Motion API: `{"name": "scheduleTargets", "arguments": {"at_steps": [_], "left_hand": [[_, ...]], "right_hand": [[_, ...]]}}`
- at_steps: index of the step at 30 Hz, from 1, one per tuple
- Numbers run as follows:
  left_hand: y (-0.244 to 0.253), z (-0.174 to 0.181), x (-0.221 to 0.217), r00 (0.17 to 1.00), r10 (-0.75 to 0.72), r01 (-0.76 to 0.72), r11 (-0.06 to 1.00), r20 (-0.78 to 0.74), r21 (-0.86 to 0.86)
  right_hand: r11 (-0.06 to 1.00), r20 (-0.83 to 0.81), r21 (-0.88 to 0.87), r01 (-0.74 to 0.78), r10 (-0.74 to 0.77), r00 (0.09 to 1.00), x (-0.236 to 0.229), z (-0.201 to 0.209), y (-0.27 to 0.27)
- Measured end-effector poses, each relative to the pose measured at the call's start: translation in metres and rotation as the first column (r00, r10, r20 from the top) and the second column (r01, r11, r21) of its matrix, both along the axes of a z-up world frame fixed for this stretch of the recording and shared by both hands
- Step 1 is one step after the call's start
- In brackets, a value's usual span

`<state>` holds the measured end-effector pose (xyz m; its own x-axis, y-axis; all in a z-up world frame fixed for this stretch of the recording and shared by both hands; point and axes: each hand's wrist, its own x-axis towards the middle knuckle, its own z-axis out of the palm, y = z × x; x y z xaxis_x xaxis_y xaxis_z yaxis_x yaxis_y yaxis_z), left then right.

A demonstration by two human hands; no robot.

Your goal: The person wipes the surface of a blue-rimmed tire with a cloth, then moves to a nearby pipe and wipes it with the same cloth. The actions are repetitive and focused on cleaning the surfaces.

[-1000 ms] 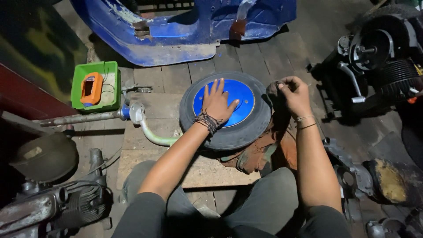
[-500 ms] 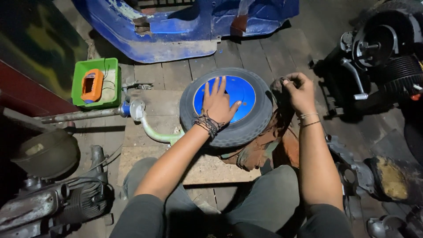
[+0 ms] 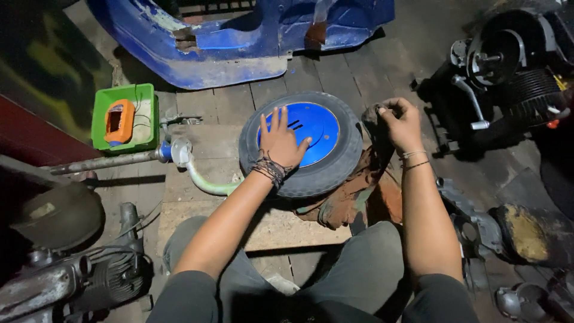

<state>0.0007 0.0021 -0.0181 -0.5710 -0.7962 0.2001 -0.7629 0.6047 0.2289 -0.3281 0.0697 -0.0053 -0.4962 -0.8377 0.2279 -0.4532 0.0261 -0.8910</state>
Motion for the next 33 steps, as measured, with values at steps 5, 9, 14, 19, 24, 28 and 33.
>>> {"name": "scheduleTargets", "arguments": {"at_steps": [5, 9, 14, 19, 24, 28, 33], "left_hand": [[-0.005, -0.001, 0.002, 0.999, 0.038, -0.038, 0.999, -0.023, 0.000], [-0.010, 0.001, 0.005, 0.997, 0.059, -0.054, 0.994, -0.054, 0.090], [-0.013, 0.000, 0.006, 0.992, 0.054, -0.036, 0.987, -0.115, 0.155], [-0.016, 0.001, 0.002, 0.988, 0.037, -0.007, 0.981, -0.151, 0.194], [-0.012, 0.017, -0.003, 0.988, 0.026, 0.010, 0.973, -0.150, 0.233], [-0.018, 0.008, -0.009, 0.997, 0.001, 0.013, 0.986, -0.083, 0.169], [-0.013, 0.006, -0.007, 0.993, -0.048, 0.063, 0.987, -0.106, 0.145]], "right_hand": [[1.000, 0.033, -0.009, -0.014, 0.014, 0.999, 0.004, 0.005, 0.004], [1.000, 0.049, -0.019, -0.010, 0.011, 0.999, 0.008, 0.005, 0.003], [1.000, 0.071, 0.000, -0.007, 0.007, 0.997, 0.009, 0.002, 0.001], [1.000, 0.055, 0.010, -0.008, 0.007, 0.998, 0.000, -0.007, -0.006], [1.000, 0.005, 0.021, -0.023, 0.023, 1.000, -0.006, -0.011, -0.007], [1.000, 0.058, -0.013, -0.001, 0.002, 0.998, 0.006, -0.002, -0.009], [0.999, 0.000, 0.047, -0.009, 0.009, 1.000, 0.009, -0.010, -0.016]]}}
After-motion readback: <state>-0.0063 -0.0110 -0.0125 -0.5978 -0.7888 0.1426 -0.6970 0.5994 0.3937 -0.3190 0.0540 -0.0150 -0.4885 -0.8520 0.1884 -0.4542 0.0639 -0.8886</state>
